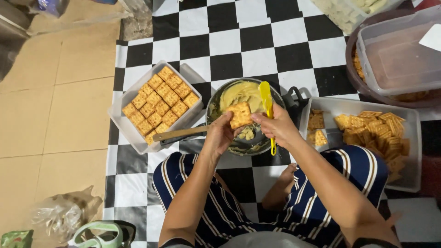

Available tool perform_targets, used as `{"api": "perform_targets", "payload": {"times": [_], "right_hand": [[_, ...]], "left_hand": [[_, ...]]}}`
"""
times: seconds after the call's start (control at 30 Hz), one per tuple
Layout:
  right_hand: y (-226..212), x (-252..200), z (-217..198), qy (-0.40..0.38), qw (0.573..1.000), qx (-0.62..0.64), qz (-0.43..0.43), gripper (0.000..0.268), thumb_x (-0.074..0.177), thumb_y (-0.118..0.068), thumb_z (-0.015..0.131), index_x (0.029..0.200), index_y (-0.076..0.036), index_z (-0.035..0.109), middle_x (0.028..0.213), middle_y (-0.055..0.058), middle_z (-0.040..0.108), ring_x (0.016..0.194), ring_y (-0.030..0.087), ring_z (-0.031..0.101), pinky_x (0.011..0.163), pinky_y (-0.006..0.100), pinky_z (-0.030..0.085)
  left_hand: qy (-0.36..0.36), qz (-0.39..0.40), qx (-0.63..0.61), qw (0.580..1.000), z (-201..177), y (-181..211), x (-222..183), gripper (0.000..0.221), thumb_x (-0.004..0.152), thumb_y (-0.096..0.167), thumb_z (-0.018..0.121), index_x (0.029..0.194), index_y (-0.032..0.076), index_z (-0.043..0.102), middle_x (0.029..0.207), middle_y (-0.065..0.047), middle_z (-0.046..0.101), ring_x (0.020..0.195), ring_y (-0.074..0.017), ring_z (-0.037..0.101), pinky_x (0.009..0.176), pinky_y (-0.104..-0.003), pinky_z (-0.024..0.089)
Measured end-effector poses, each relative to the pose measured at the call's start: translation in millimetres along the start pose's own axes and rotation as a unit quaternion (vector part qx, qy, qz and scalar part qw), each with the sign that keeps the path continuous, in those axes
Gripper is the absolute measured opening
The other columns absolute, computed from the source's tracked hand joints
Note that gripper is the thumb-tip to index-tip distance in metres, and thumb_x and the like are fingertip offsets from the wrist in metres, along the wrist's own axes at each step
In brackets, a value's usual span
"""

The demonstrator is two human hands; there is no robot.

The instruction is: A person is manually spreading a yellow cream filling onto square biscuits and stacking them in a plastic container.

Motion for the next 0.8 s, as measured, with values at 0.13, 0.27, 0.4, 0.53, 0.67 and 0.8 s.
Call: {"api": "perform_targets", "payload": {"times": [0.13,0.27,0.4,0.53,0.67,0.8], "right_hand": [[19,13,-17,-0.005,1.000,-0.008,0.002,0.043,0.086,-0.009,0.083,0.116,-0.004,0.053,0.076,-0.002,0.056,0.038,0.001,0.041,0.031,0.016,0.030],[43,26,-31,-0.003,1.000,0.006,0.009,0.050,0.084,-0.007,0.083,0.122,-0.007,0.050,0.094,0.004,0.068,0.037,-0.001,0.039,0.029,0.013,0.028],[49,30,-39,0.014,1.000,0.004,-0.005,0.036,0.086,-0.005,0.080,0.104,-0.009,0.049,0.073,-0.004,0.049,0.035,-0.001,0.035,0.027,0.014,0.027],[22,12,-43,0.010,0.999,-0.039,-0.010,0.035,0.091,-0.014,0.079,0.102,-0.012,0.046,0.073,-0.004,0.049,0.039,-0.001,0.035,0.030,0.013,0.027],[-26,-17,-67,0.040,0.984,-0.171,0.011,0.025,0.100,-0.016,0.063,0.121,-0.003,0.056,0.094,0.008,0.058,0.055,0.007,0.040,0.046,0.021,0.030],[-12,37,-188,0.010,0.910,-0.384,-0.157,0.022,0.104,-0.021,0.070,0.101,0.000,0.072,0.083,0.008,0.067,0.069,0.012,0.057,0.057,0.025,0.039]], "left_hand": [[0.042,0.039,0.043,0.997,-2,-13,6,0.039,0.095,0.029,0.079,0.114,-0.004,0.068,0.111,-0.022,0.074,0.101,-0.0347,0.075,0.088,-0.049,0.064],[0.068,0.055,0.050,0.995,-10,-29,21,0.030,0.091,0.028,0.082,0.105,0.003,0.071,0.102,-0.015,0.077,0.093,-0.0298,0.077,0.086,-0.047,0.063],[0.070,0.075,0.039,0.994,-14,-42,29,0.028,0.091,0.028,0.084,0.106,0.008,0.072,0.100,-0.011,0.077,0.093,-0.0277,0.076,0.085,-0.048,0.062],[0.076,0.086,0.023,0.993,0,7,6,0.039,0.091,0.031,0.084,0.116,0.009,0.064,0.101,-0.010,0.074,0.084,-0.0242,0.076,0.071,-0.037,0.066],[0.134,0.198,0.146,0.960,-57,134,-21,0.018,0.088,0.034,0.076,0.090,0.019,0.067,0.085,0.001,0.070,0.075,-0.0141,0.068,0.063,-0.031,0.057],[0.342,0.279,0.212,0.872,-196,253,-35,0.016,0.088,0.035,0.076,0.092,0.022,0.068,0.088,0.001,0.075,0.075,-0.0083,0.069,0.056,-0.021,0.046]]}}
Point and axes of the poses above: each hand's wrist, its own x-axis towards the middle knuckle, its own z-axis out of the palm, y = z × x, the point moved 4 cm from there along x, towards the middle knuckle
